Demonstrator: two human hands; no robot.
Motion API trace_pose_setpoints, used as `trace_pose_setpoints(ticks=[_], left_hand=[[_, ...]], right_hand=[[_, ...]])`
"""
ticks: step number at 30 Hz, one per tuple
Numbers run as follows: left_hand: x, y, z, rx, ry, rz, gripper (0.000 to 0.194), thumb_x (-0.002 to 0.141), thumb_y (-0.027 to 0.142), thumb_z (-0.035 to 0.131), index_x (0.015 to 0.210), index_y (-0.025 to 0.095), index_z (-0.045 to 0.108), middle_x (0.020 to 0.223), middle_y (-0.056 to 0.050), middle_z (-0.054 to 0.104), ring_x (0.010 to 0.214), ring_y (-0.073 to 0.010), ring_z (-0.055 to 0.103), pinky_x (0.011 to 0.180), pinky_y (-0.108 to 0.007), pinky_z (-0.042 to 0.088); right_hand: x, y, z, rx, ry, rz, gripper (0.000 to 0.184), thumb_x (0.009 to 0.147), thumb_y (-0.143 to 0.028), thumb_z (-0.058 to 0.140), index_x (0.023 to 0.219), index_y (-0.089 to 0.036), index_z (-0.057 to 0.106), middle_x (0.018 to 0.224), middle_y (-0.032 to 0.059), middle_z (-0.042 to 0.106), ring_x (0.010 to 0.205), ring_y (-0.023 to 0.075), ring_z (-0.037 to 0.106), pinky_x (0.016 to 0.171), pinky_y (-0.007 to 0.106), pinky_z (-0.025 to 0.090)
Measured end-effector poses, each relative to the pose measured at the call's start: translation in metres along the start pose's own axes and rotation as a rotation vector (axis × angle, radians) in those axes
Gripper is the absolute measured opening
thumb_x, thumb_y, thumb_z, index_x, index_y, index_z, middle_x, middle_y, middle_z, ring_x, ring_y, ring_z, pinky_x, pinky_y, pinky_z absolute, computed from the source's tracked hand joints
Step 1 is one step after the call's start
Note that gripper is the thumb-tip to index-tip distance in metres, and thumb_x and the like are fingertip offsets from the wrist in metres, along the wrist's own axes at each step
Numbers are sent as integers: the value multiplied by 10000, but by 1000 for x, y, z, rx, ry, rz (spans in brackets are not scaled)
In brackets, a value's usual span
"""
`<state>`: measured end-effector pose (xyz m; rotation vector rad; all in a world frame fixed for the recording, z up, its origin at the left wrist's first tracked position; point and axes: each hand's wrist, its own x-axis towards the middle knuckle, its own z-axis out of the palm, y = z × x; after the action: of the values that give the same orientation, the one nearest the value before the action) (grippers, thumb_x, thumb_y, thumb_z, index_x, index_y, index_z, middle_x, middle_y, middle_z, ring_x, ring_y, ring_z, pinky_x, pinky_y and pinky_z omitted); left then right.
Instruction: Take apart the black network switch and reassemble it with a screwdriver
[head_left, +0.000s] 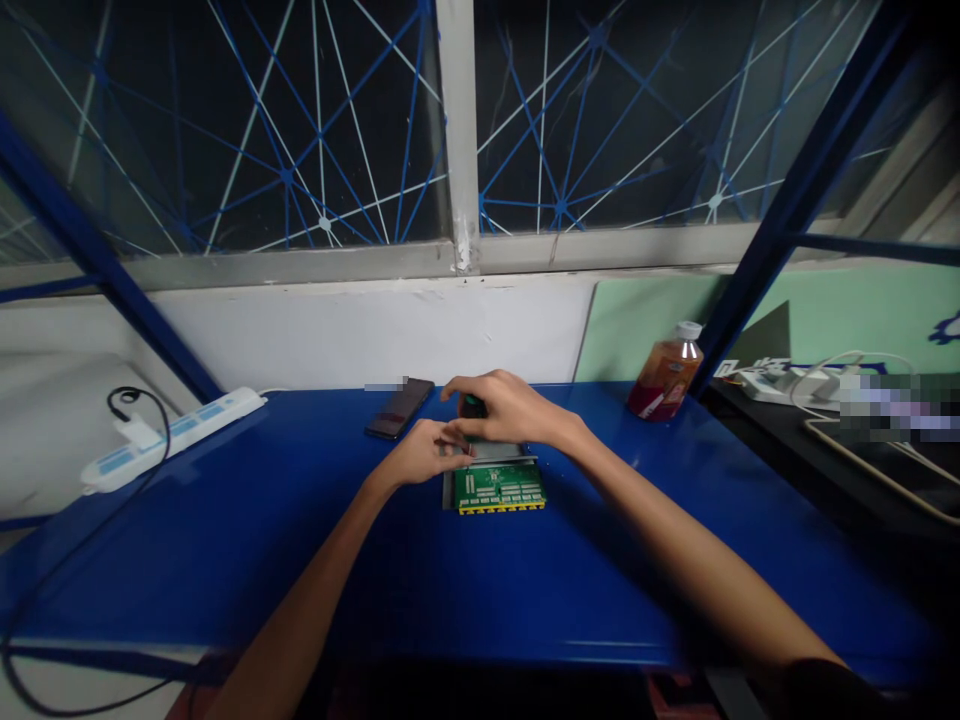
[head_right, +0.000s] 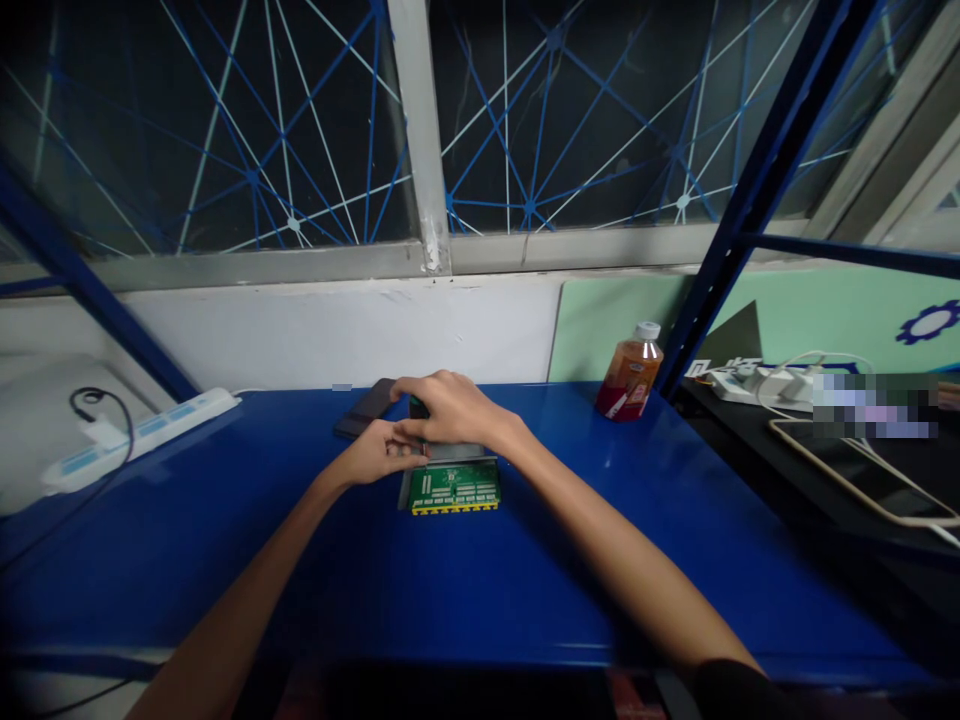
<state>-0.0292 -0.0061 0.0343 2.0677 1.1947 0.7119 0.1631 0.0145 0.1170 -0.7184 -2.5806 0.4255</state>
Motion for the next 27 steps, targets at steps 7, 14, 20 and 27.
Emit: trace_pose_setpoints(ticks=[7,14,20,27], left_hand=[[3,-8,2,-69,-11,6,241,701,294,696,852,110,732,737,-69,709,625,-160,584,583,-255,427],[3,-9,2,9,25,-1,250,708,309,692,830,95,735,663,-55,676,573,-138,546,538,-236,394],[2,-3,1,24,28,32,243,712,300,688,835,95,732,607,-19,624,515,-93,450,487,-211,322],[2,-3,0,-69,-14,27,229,717,303,685,790,93,738,625,-32,644,526,-101,474,500,-222,347]], right_hand=[[0,-4,2,-11,18,-37,315,823,-378,560,1093,-220,595,794,34,681,721,190,592,621,307,350],[0,-3,1,17,4,-28,337,813,-321,568,1128,-204,580,842,42,682,735,182,590,644,297,366],[-1,-2,0,24,7,-41,355,800,-276,559,1146,-194,561,859,51,672,754,185,585,664,297,379],[-3,-4,-1,-2,-12,-70,339,795,-244,529,1128,-180,545,757,30,612,661,154,520,601,282,343]])
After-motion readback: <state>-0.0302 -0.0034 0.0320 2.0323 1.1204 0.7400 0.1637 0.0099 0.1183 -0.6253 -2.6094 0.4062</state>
